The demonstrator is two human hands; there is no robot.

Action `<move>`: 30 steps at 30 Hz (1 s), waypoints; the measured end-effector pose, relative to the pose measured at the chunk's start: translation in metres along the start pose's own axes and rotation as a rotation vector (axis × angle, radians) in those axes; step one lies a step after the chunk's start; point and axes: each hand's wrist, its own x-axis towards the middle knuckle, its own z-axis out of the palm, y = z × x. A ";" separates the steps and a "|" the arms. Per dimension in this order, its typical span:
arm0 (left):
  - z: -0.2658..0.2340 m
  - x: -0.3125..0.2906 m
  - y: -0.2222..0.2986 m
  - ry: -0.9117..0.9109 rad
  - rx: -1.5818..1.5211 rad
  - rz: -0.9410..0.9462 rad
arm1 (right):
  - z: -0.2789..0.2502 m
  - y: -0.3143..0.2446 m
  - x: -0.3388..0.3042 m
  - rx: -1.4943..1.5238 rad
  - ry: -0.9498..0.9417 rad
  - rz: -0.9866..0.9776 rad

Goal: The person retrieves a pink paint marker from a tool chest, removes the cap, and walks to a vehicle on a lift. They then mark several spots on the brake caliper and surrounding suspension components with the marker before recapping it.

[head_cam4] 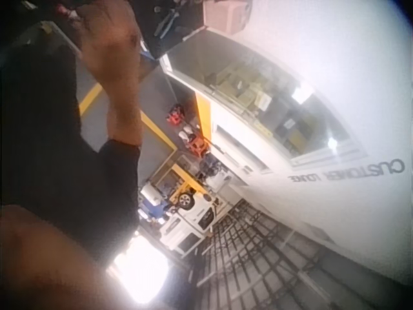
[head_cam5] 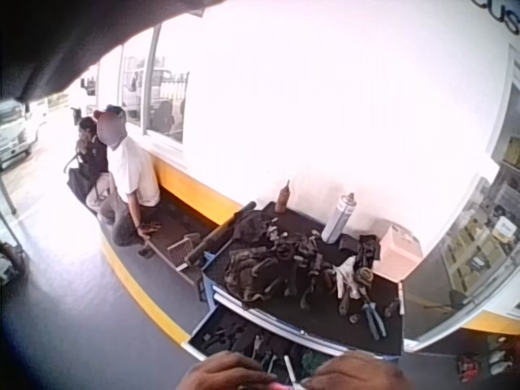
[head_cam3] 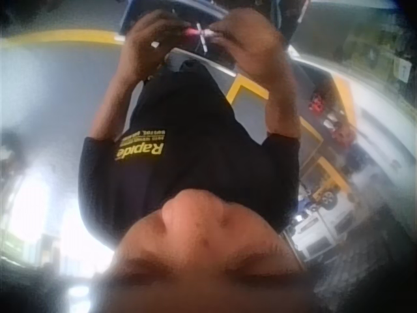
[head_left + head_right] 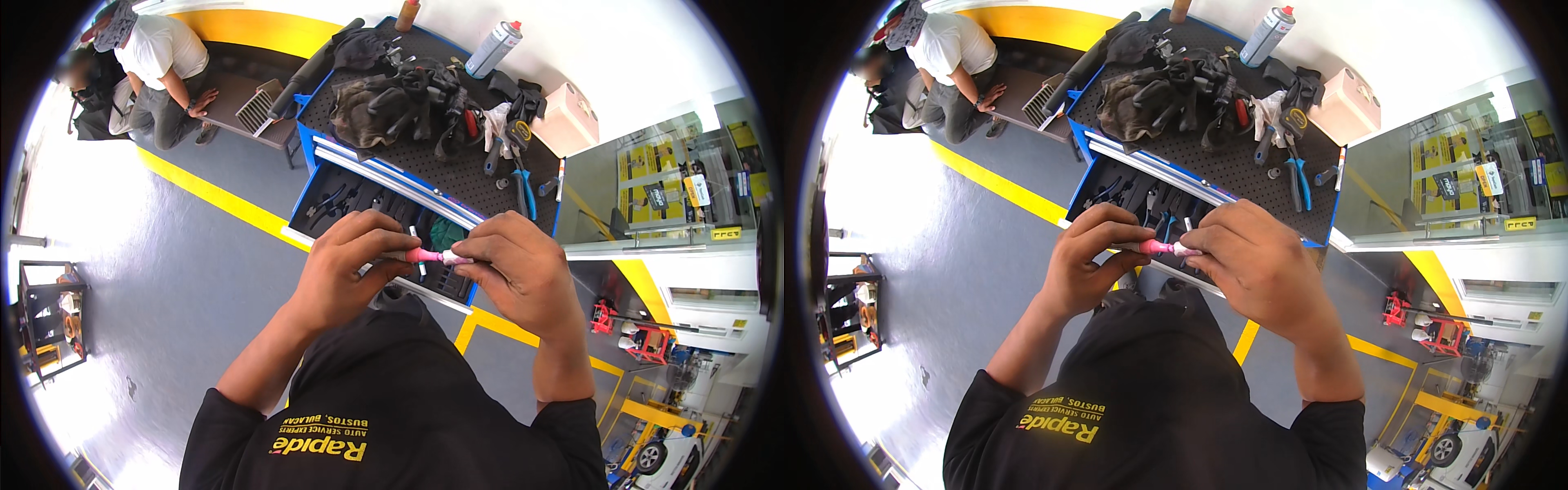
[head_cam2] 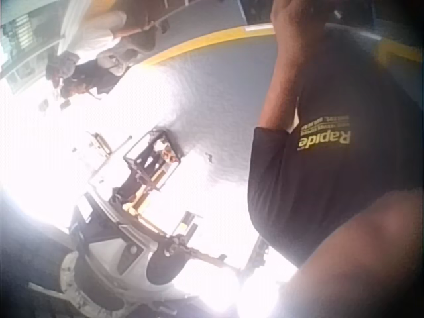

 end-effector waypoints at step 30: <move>0.000 -0.006 0.000 0.044 -0.046 -0.049 | 0.002 -0.008 0.005 -0.043 0.014 -0.044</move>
